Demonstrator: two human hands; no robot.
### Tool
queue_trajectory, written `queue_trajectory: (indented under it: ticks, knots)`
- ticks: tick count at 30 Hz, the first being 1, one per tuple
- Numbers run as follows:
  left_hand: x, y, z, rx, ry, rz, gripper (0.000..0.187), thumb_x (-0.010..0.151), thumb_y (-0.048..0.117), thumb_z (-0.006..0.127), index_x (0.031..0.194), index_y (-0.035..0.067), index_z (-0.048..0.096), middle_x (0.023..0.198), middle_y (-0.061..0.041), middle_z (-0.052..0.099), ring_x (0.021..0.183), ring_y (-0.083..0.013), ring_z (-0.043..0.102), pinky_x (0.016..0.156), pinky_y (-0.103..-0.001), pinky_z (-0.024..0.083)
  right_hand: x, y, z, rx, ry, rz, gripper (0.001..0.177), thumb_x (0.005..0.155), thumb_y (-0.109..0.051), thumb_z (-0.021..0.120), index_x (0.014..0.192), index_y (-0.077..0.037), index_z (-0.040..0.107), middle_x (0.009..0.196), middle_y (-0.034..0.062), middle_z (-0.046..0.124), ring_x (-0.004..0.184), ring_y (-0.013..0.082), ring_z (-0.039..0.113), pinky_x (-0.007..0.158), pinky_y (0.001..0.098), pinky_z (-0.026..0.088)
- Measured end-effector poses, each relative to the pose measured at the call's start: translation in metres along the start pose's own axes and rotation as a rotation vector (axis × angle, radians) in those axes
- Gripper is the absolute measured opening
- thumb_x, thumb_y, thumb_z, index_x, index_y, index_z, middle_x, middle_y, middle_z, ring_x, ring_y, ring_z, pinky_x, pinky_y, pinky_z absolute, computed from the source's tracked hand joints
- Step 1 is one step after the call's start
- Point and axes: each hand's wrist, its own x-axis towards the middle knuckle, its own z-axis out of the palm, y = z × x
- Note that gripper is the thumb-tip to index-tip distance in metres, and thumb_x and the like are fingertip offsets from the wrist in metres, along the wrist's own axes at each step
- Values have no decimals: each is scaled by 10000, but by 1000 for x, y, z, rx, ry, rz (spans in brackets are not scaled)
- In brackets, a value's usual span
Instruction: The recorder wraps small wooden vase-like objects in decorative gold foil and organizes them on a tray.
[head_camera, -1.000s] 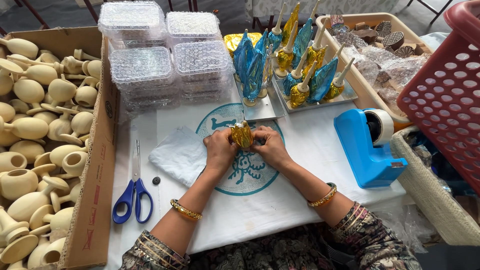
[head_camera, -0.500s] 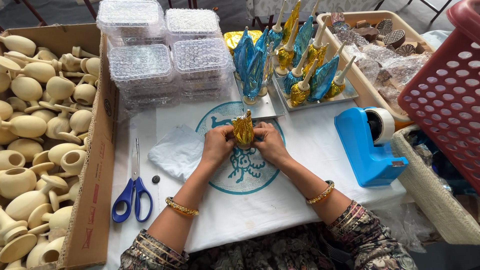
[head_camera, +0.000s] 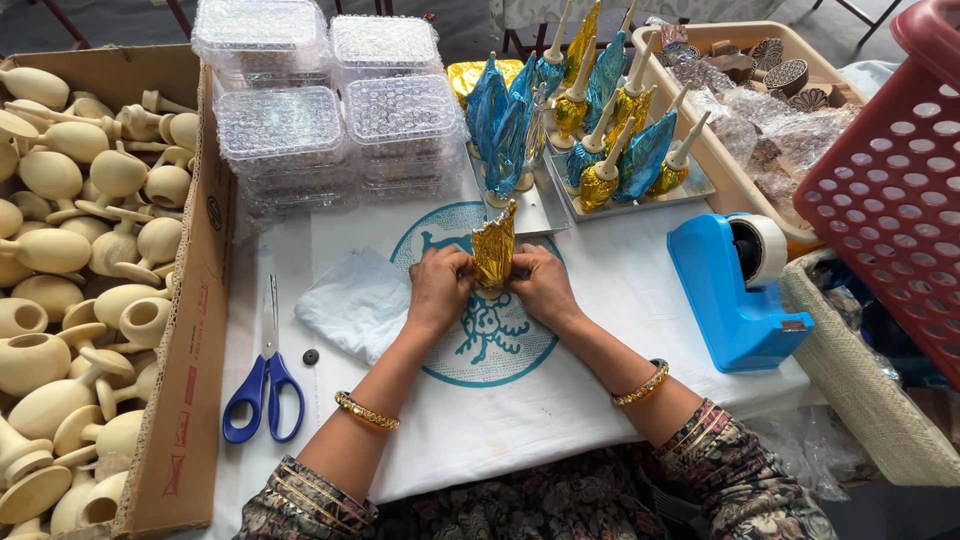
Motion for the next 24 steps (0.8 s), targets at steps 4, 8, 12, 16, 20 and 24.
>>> queue_trajectory:
  ticks: [4,8,12,16,20,24]
  knots:
    - [0,2,-2,28,-26,-11,62,812,78,752,840,117,713,879,21,672,946,-231,571,898,-395,362,0,0,-1,-14,-5,-10,205,795,-129,819,1000,-133,818,910,-13,679,919,172,579,907,343,508]
    - [0,-7,4,-25,5,18,116,813,48,732,896,127,716,854,19,682,930,-224,588,904,-393,374,1,0,-1,-33,-14,-8,188,801,-137,824,988,-128,813,916,-1,683,927,183,588,904,355,504]
    - [-4,11,-7,-53,82,-14,112,761,25,756,834,103,724,792,-14,729,858,-226,650,868,-420,410,-2,-9,-2,-9,15,-56,200,810,-137,812,1002,-102,769,1013,-5,717,938,197,594,910,370,495]
    - [-6,16,-8,-116,85,-59,78,794,35,736,824,82,683,810,-34,729,756,-200,714,757,-350,557,-1,-10,-1,-18,3,-41,159,809,-155,822,954,-104,785,1021,-2,723,946,203,599,920,371,497]
    - [-7,16,-5,-128,123,-88,69,780,14,732,811,74,719,758,-56,746,684,-211,728,677,-351,572,-1,-12,-1,-43,-13,-7,149,827,-144,798,972,-111,785,1018,-13,721,954,207,592,935,365,493]
    - [-7,11,1,-152,125,-82,36,813,41,738,802,73,752,780,-75,753,663,-228,722,673,-365,567,0,-11,0,-53,11,-24,152,815,-138,807,963,-108,788,1010,-9,721,963,206,593,933,372,490]
